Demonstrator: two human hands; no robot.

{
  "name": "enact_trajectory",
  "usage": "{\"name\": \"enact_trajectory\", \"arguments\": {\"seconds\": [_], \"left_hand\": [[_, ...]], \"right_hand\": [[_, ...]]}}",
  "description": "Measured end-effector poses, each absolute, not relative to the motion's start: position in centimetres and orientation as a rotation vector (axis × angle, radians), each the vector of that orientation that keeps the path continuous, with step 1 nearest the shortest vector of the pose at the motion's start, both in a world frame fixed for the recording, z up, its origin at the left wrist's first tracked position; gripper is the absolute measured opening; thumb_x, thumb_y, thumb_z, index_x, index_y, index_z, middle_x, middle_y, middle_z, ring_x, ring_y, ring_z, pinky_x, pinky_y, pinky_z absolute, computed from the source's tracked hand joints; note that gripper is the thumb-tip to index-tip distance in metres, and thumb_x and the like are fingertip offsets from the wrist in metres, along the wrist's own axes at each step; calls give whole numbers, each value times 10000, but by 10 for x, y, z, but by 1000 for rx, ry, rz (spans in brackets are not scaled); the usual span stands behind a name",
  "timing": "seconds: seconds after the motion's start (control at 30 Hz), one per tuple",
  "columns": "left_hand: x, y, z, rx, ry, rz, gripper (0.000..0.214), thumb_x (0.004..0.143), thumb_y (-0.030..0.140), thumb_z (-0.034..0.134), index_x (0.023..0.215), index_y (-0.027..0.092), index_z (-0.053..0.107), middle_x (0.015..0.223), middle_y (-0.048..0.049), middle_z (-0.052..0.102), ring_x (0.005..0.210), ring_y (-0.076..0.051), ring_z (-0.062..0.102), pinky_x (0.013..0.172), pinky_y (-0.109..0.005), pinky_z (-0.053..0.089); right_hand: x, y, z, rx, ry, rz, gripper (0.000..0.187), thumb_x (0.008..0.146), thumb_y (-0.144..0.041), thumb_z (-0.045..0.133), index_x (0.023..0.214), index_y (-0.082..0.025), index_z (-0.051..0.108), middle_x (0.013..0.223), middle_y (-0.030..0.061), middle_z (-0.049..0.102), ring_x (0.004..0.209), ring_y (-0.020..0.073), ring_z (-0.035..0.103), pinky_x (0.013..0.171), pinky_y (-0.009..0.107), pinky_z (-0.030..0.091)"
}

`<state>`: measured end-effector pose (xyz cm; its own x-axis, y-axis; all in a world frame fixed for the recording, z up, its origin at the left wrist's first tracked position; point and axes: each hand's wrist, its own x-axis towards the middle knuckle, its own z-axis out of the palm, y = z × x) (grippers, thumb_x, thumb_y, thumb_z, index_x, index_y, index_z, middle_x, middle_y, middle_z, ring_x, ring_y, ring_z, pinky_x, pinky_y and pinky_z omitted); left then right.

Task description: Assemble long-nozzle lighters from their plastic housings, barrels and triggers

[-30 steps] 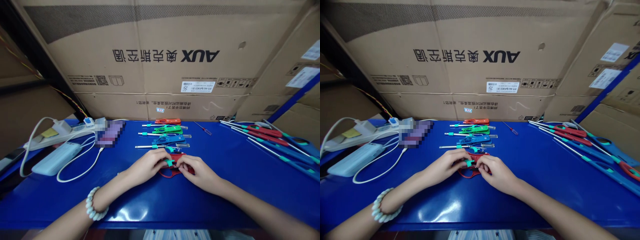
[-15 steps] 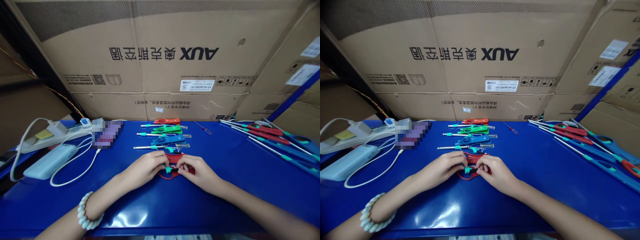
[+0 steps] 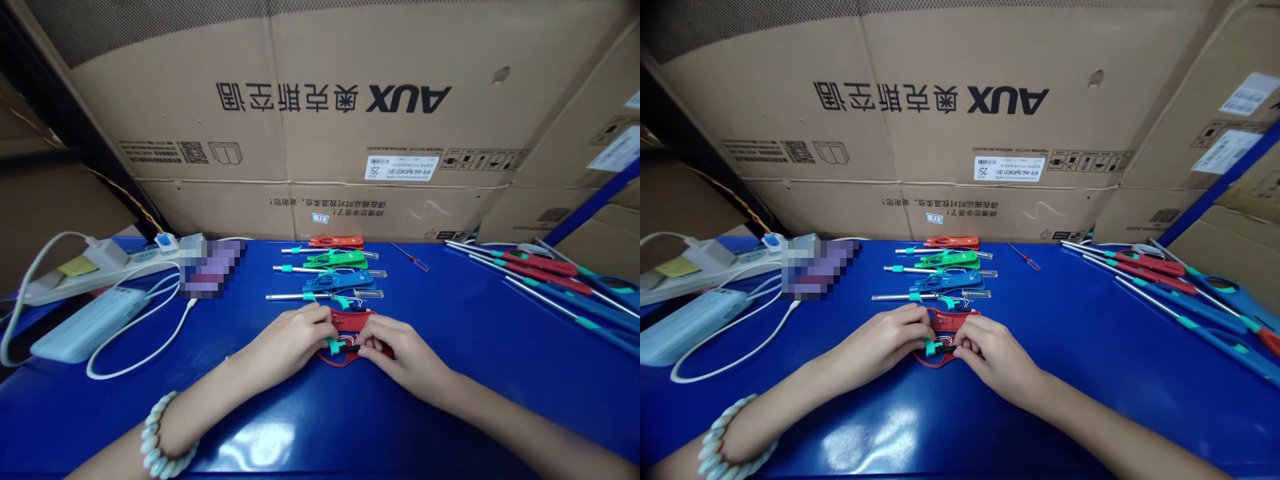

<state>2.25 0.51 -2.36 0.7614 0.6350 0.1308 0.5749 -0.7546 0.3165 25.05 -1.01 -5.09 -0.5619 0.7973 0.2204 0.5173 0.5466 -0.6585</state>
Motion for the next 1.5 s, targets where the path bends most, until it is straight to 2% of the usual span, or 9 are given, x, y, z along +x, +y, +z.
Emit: {"name": "enact_trajectory", "arguments": {"seconds": [0.5, 0.83, 1.13, 1.5], "left_hand": [[24, 10, -32, 2557, 862, 463, 157, 913, 91, 503, 956, 171, 631, 900, -22, 540, 810, -142, 545, 710, -224, 452], [25, 6, -31, 2676, 850, 442, 176, 922, 103, 486, 982, 161, 640, 900, -32, 554, 760, -134, 546, 653, -216, 455], [28, 6, -44, 2681, 812, 566, 213, 954, 126, 416, 1039, 170, 606, 941, -56, 575, 844, -163, 557, 728, -254, 471], [29, 5, -52, 2625, 863, 627, 188, 926, 100, 458, 1019, 167, 608, 951, -56, 597, 870, -177, 573, 761, -276, 488]], "right_hand": [[250, -8, -55, -1062, -2195, 779, 117, 846, -94, 592, 780, -184, 557, 718, -15, 534, 643, 117, 483, 587, 223, 375], [249, -9, -53, -1038, -2196, 770, 122, 846, -100, 590, 769, -188, 553, 709, -17, 530, 636, 119, 478, 585, 227, 376], [248, -9, -55, -1030, -2201, 759, 156, 820, -69, 615, 756, -191, 542, 702, -26, 523, 650, 119, 473, 595, 224, 363], [247, -9, -56, -1120, -2138, 807, 144, 808, -73, 624, 745, -185, 559, 669, -35, 503, 621, 115, 466, 574, 223, 349]]}}
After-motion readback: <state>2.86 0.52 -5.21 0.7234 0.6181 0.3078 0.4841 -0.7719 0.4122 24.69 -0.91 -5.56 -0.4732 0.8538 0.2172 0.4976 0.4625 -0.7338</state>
